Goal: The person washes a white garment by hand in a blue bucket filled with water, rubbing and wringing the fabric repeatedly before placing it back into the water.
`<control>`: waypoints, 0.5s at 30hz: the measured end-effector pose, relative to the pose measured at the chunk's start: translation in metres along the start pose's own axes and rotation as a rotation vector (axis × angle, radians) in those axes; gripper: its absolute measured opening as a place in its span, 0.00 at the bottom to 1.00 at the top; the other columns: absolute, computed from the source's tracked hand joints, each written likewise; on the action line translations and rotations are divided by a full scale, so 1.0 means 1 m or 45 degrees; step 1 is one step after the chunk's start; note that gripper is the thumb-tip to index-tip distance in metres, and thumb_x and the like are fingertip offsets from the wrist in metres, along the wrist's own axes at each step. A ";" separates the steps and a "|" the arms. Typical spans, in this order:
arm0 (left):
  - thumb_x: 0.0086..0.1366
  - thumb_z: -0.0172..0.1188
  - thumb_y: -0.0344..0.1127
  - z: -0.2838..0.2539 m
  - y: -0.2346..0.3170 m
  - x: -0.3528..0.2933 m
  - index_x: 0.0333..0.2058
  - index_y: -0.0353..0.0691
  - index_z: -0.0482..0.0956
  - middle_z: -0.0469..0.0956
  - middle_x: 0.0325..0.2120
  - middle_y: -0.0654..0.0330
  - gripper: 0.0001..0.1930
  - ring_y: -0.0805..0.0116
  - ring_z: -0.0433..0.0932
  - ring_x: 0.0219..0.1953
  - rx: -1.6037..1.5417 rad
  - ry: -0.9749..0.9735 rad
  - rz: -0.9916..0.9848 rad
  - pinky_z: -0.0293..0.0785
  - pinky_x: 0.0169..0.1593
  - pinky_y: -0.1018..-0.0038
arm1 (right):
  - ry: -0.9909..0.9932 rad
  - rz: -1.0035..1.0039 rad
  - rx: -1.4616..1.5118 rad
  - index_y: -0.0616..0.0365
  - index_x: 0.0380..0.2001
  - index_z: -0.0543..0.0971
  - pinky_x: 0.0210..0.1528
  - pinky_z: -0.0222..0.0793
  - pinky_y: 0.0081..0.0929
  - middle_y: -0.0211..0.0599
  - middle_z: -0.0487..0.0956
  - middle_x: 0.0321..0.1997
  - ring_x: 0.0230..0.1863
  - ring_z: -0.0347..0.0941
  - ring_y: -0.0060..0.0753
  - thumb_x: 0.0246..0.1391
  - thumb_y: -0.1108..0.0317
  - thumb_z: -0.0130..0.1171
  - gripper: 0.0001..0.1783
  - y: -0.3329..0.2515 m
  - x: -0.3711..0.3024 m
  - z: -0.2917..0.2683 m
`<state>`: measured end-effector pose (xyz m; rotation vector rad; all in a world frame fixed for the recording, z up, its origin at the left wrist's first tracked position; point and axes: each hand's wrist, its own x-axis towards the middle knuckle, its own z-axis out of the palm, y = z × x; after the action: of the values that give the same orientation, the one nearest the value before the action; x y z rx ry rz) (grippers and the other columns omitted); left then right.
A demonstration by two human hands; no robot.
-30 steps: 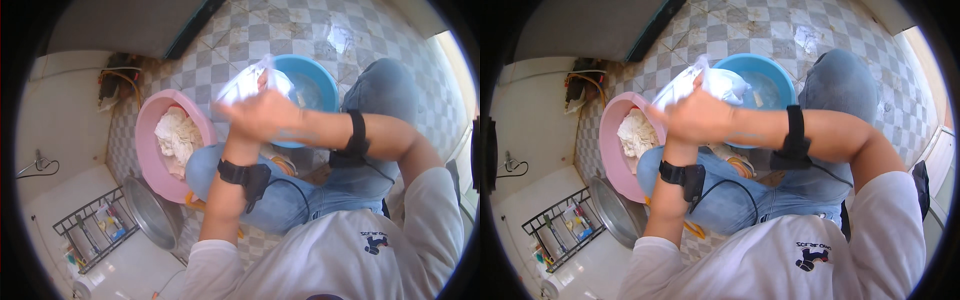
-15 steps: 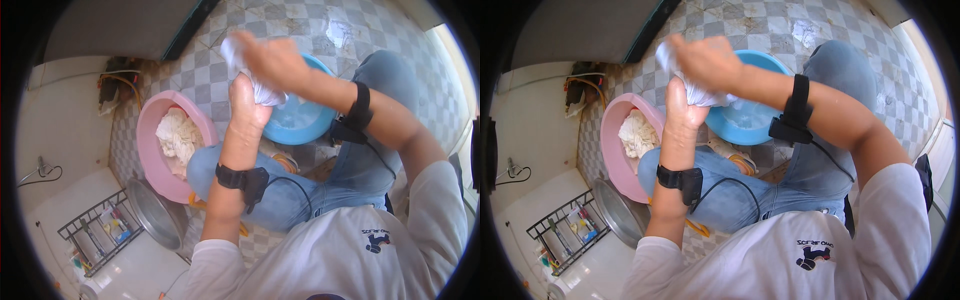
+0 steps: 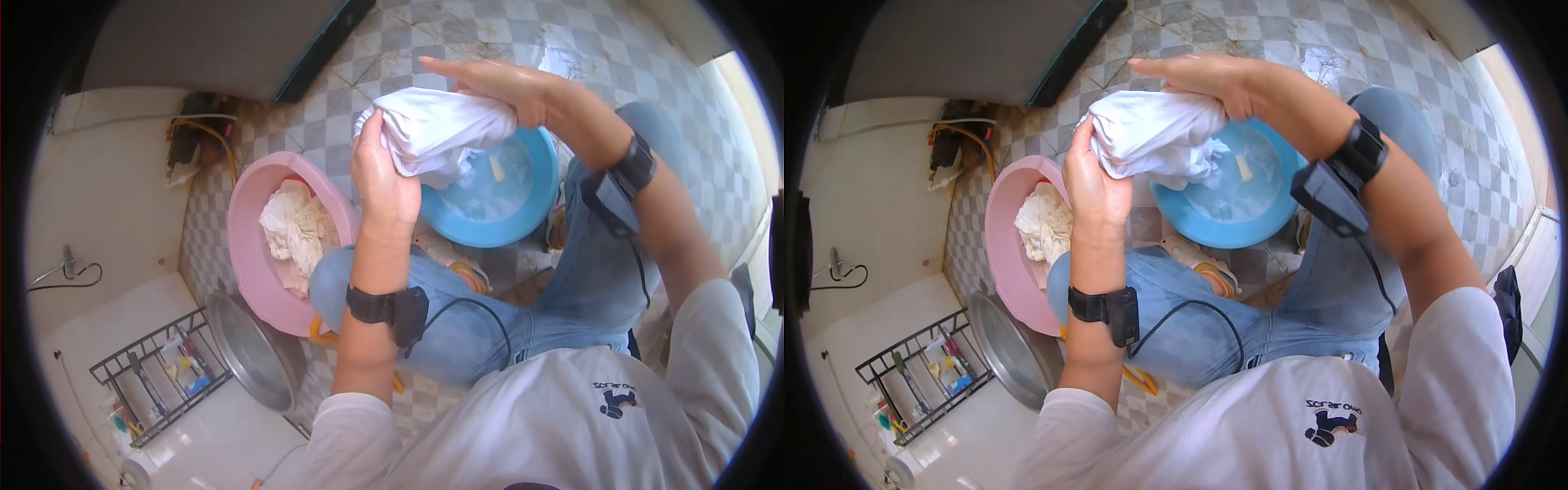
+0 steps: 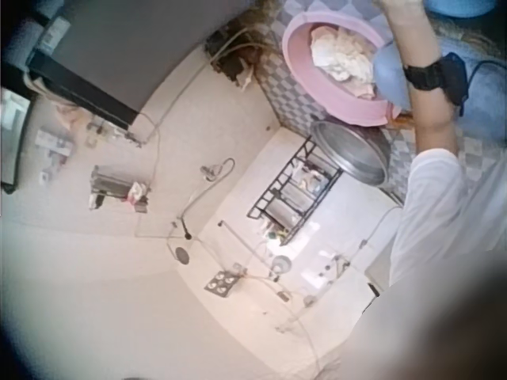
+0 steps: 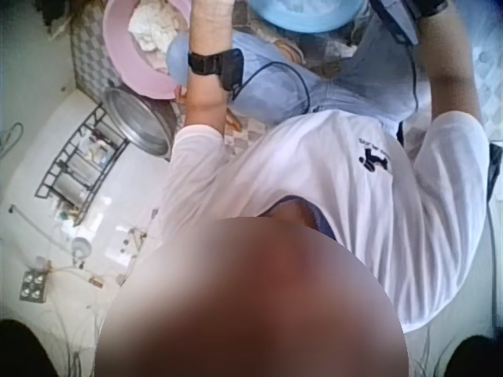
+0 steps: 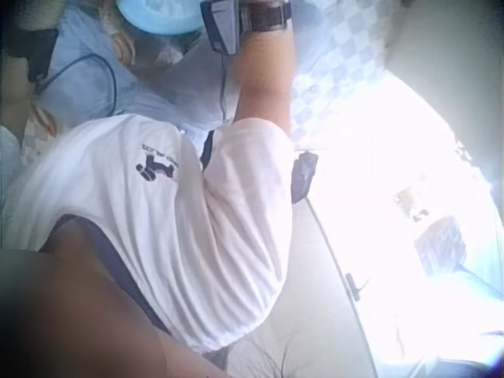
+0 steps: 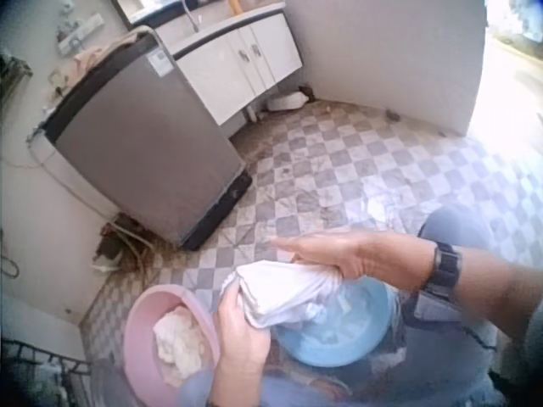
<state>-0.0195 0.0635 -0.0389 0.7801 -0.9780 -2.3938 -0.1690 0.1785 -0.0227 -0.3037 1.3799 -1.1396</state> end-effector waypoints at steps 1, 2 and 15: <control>0.69 0.41 0.36 -0.002 0.002 0.001 0.48 0.35 0.70 0.75 0.43 0.57 0.15 0.66 0.74 0.46 -0.001 0.006 0.006 0.69 0.52 0.69 | -0.007 0.001 -0.004 0.59 0.38 0.78 0.32 0.74 0.24 0.38 0.78 0.33 0.29 0.76 0.27 0.53 0.39 0.52 0.30 0.000 -0.006 0.003; 0.68 0.43 0.36 -0.004 0.003 0.003 0.47 0.35 0.70 0.75 0.42 0.57 0.14 0.66 0.74 0.46 0.001 0.025 0.078 0.70 0.52 0.69 | 0.117 -0.022 -0.085 0.60 0.40 0.77 0.36 0.73 0.25 0.39 0.77 0.35 0.33 0.76 0.26 0.54 0.41 0.53 0.29 0.001 -0.011 0.008; 0.68 0.51 0.36 0.015 0.008 -0.012 0.48 0.33 0.67 0.72 0.44 0.57 0.15 0.72 0.72 0.47 0.221 -0.033 0.404 0.69 0.49 0.75 | 0.287 -0.773 0.190 0.60 0.53 0.69 0.44 0.67 0.28 0.37 0.75 0.44 0.44 0.71 0.27 0.57 0.67 0.55 0.21 0.016 0.011 -0.003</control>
<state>-0.0193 0.0724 -0.0201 0.6015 -1.2328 -2.0725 -0.1665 0.1792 -0.0422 -0.5195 1.4284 -1.8137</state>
